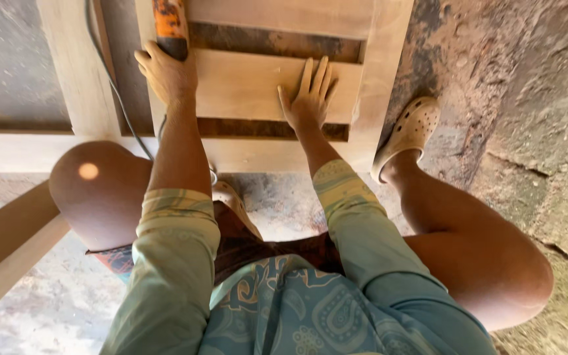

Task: The person uses an electric sander to smooth the surface of a wooden slatted panel. They move the sander across the wood, then pause to wipe the surface with their hand before resuming sanding.

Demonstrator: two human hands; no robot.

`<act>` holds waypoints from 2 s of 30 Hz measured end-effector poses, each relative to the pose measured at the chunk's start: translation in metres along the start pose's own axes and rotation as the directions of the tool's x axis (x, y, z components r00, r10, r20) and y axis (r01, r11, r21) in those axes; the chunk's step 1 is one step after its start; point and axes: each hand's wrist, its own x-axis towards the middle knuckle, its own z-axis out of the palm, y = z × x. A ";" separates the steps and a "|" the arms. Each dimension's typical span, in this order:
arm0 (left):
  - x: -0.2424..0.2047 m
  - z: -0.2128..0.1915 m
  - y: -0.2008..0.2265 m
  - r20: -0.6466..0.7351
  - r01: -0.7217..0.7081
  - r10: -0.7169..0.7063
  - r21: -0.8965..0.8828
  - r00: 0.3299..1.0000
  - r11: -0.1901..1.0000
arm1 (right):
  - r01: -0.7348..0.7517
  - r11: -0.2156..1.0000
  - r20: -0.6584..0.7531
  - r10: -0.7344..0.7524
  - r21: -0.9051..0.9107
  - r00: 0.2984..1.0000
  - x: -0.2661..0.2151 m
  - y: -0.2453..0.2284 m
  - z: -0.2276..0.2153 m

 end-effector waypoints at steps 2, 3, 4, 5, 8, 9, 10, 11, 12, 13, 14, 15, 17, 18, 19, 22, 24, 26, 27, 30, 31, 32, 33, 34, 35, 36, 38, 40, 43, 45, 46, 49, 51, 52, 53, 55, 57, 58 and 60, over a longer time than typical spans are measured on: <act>-0.003 0.000 -0.002 0.069 0.033 -0.033 0.001 0.997 0.999 | -0.007 1.000 0.022 0.007 -0.021 1.000 -0.005 -0.001 -0.006; -0.004 0.000 -0.003 0.053 0.024 -0.024 0.005 0.998 1.000 | -0.008 1.000 0.031 0.009 -0.030 0.999 -0.006 -0.002 -0.008; -0.005 0.001 -0.005 0.036 0.015 -0.015 0.009 0.999 1.000 | 0.003 0.999 0.026 -0.002 -0.036 1.000 -0.008 -0.002 -0.010; -0.004 0.002 -0.004 0.013 0.001 -0.002 0.008 1.000 1.000 | 0.015 0.999 0.011 -0.014 -0.041 1.000 -0.006 -0.002 -0.009; -0.006 0.015 -0.002 -0.156 -0.113 0.123 0.076 0.980 0.991 | 0.024 0.998 0.014 -0.023 -0.056 1.000 0.001 0.005 0.001; -0.011 0.020 -0.004 -0.282 -0.197 0.229 0.137 0.932 0.971 | 0.021 0.998 0.029 -0.019 -0.060 0.999 -0.001 0.007 0.007; -0.016 0.029 -0.003 -0.393 -0.273 0.335 0.207 0.856 0.940 | 0.030 0.998 -0.001 -0.030 -0.060 1.000 -0.002 0.009 0.014; -0.026 0.036 -0.005 -0.476 -0.333 0.435 0.286 0.764 0.898 | 0.038 0.997 -0.018 -0.039 -0.065 0.999 -0.004 0.013 0.021; -0.033 0.051 0.007 -0.415 -0.411 0.515 0.318 0.750 0.854 | 0.046 0.997 -0.035 -0.049 -0.069 0.998 -0.001 0.015 0.027; -0.047 0.061 0.011 -0.332 -0.472 0.566 0.324 0.755 0.820 | 0.060 0.995 -0.050 -0.064 -0.074 0.997 -0.001 0.015 0.030; -0.069 0.069 0.017 -0.146 -0.517 0.563 0.259 0.814 0.816 | 0.074 0.994 -0.065 -0.079 -0.078 0.995 -0.007 0.016 0.028; -0.090 0.078 0.027 0.023 -0.540 0.546 0.194 0.837 0.819 | 0.093 0.993 -0.095 -0.100 -0.079 0.990 0.001 0.015 0.028; -0.134 0.093 0.046 0.204 -0.556 0.527 0.122 0.825 0.822 | 0.065 0.995 -0.008 -0.065 -0.071 0.998 -0.001 0.019 0.021; -0.153 0.096 0.054 0.241 -0.550 0.514 0.114 0.823 0.827 | 0.059 0.996 0.016 -0.058 -0.065 0.998 -0.003 0.021 0.014; -0.166 0.097 0.056 0.278 -0.545 0.502 0.103 0.819 0.832 | 0.050 0.997 0.075 -0.045 -0.066 0.996 -0.012 0.024 0.007; -0.189 0.091 0.064 0.331 -0.528 0.482 0.060 0.811 0.847 | 0.055 0.998 0.100 -0.056 0.019 0.993 -0.041 0.035 -0.010; -0.180 0.083 0.063 0.343 -0.517 0.471 0.054 0.813 0.854 | 0.044 0.999 0.109 -0.043 -0.010 0.993 -0.048 0.033 -0.008; -0.178 0.079 0.061 0.367 -0.529 0.474 0.062 0.800 0.846 | 0.035 0.997 0.078 -0.030 -0.063 0.996 -0.055 0.032 0.000; -0.180 0.078 0.063 0.393 -0.534 0.471 0.063 0.790 0.843 | 0.045 0.993 0.071 -0.037 -0.108 0.997 -0.056 0.034 0.001; -0.183 0.078 0.051 0.370 -0.546 0.500 0.022 0.783 0.838 | 0.024 0.992 0.054 -0.017 -0.127 0.998 -0.059 0.028 0.009; -0.178 0.082 0.051 0.323 -0.552 0.520 0.008 0.790 0.834 | 0.021 0.994 0.031 -0.018 -0.104 0.999 -0.051 0.027 0.011; -0.173 0.087 0.053 0.301 -0.563 0.532 0.018 0.791 0.826 | 0.031 0.993 0.006 -0.030 -0.113 1.000 -0.043 0.027 0.013; -0.178 0.091 0.047 0.301 -0.565 0.532 0.031 0.792 0.824 | 0.035 0.992 0.004 -0.035 -0.125 0.999 -0.049 0.029 0.013; -0.183 0.094 0.041 0.301 -0.568 0.531 0.044 0.792 0.822 | 0.040 0.990 0.002 -0.040 -0.136 0.999 -0.056 0.031 0.014; -0.182 0.097 0.040 0.297 -0.584 0.545 0.054 0.784 0.810 | 0.031 0.991 0.007 -0.030 -0.130 1.000 -0.055 0.032 0.014; -0.181 0.099 0.039 0.294 -0.600 0.559 0.065 0.775 0.797 | 0.022 0.992 0.012 -0.020 -0.125 1.000 -0.055 0.032 0.015; -0.181 0.098 0.037 0.301 -0.624 0.576 0.089 0.760 0.776 | 0.012 0.992 0.024 -0.009 -0.128 1.000 -0.059 0.031 0.013; -0.177 0.093 0.042 0.298 -0.632 0.577 0.130 0.760 0.764 | 0.033 0.991 0.028 -0.030 -0.128 0.999 -0.050 0.031 0.011; -0.170 0.075 0.053 0.447 -0.622 0.484 0.241 0.752 0.745 | 0.114 0.987 0.244 -0.083 -0.117 0.966 -0.034 0.031 -0.010; -0.167 0.059 0.066 0.581 -0.587 0.381 0.216 0.719 0.780 | 0.077 0.997 0.486 -0.074 0.015 0.871 -0.015 0.044 -0.041; -0.164 0.049 0.070 0.646 -0.563 0.325 0.198 0.691 0.803 | 0.143 0.989 0.570 -0.144 0.048 0.809 -0.003 0.047 -0.057; -0.148 0.019 0.097 0.723 -0.462 0.156 0.245 0.673 0.852 | 0.251 0.963 0.708 -0.248 0.103 0.661 0.026 0.050 -0.107; -0.142 -0.007 0.106 0.658 -0.490 0.219 0.261 0.721 0.832 | 0.254 0.962 0.710 -0.247 0.099 0.660 0.035 0.045 -0.138; -0.140 -0.023 0.109 0.624 -0.504 0.248 0.274 0.741 0.819 | 0.279 0.948 0.700 -0.303 0.154 0.647 0.036 0.039 -0.149; -0.138 -0.042 0.110 0.632 -0.498 0.235 0.277 0.738 0.821 | 0.300 0.930 0.691 -0.360 0.212 0.627 0.031 0.032 -0.157; -0.135 -0.083 0.117 0.645 -0.487 0.212 0.284 0.735 0.826 | 0.347 0.897 0.691 -0.434 0.274 0.578 0.022 0.017 -0.167; -0.140 -0.128 0.121 0.620 -0.498 0.188 0.374 0.762 0.782 | 0.396 0.874 0.717 -0.465 0.280 0.519 0.004 0.004 -0.166; -0.146 -0.151 0.122 0.611 -0.501 0.175 0.416 0.772 0.759 | 0.397 0.865 0.727 -0.482 0.307 0.488 -0.005 0.001 -0.164; -0.158 -0.200 0.123 0.612 -0.442 0.079 0.469 0.787 0.765 | 0.390 0.847 0.740 -0.514 0.360 0.433 -0.016 -0.006 -0.157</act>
